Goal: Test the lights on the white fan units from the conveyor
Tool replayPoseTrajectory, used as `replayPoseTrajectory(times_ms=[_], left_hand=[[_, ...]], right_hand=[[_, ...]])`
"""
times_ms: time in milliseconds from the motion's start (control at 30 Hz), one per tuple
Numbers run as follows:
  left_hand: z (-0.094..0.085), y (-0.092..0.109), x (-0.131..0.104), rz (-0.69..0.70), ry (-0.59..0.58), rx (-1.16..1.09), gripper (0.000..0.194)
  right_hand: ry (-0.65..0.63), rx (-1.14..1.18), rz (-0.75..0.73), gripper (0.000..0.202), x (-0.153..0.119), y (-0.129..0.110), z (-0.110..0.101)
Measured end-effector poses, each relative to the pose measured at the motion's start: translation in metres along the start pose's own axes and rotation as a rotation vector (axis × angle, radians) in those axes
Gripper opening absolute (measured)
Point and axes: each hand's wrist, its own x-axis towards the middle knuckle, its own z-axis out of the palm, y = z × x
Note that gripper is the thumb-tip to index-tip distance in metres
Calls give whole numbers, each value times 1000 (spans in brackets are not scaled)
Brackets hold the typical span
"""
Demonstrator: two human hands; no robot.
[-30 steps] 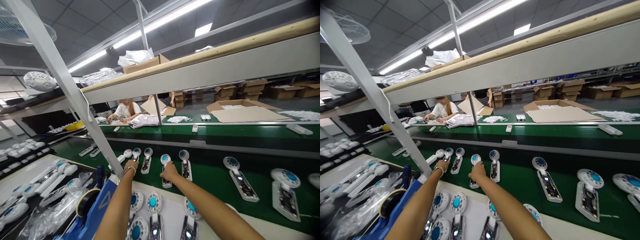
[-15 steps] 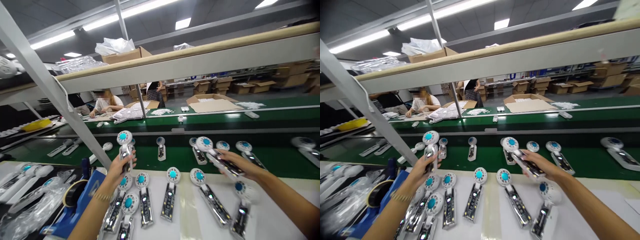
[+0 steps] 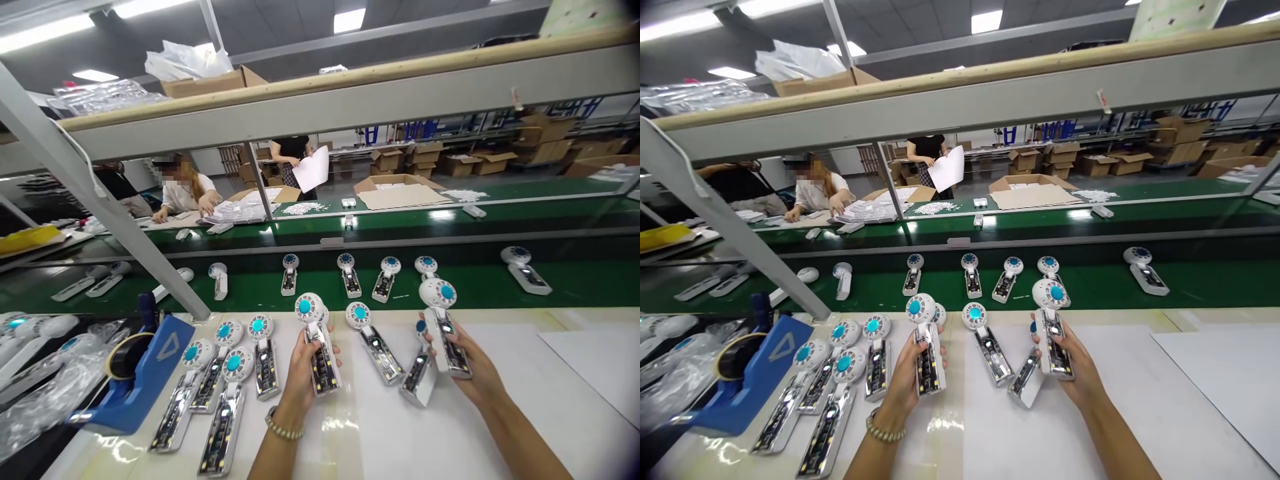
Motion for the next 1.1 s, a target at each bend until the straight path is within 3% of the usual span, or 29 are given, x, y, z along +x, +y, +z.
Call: replayPoseTrajectory(times_ms=[233,333,633,933,1100], left_hand=[[-16,-14,-4,-1,-43,40,55],[-20,-16,-3,-22,-61,66,57],[-17,-15,-6,-62,-80,21,57],[-15,-16,-10,-47,-88,14,60],[-13,-18,-10,10,-63,2,54]], right_hand=[[130,-111,30,74,-9,13,14],[127,-147,78,80,-11,17,16],[202,-183,106,71,-12,15,13],[197,-150,114,72,-11,19,12],[184,-179,147,83,-15,17,19]])
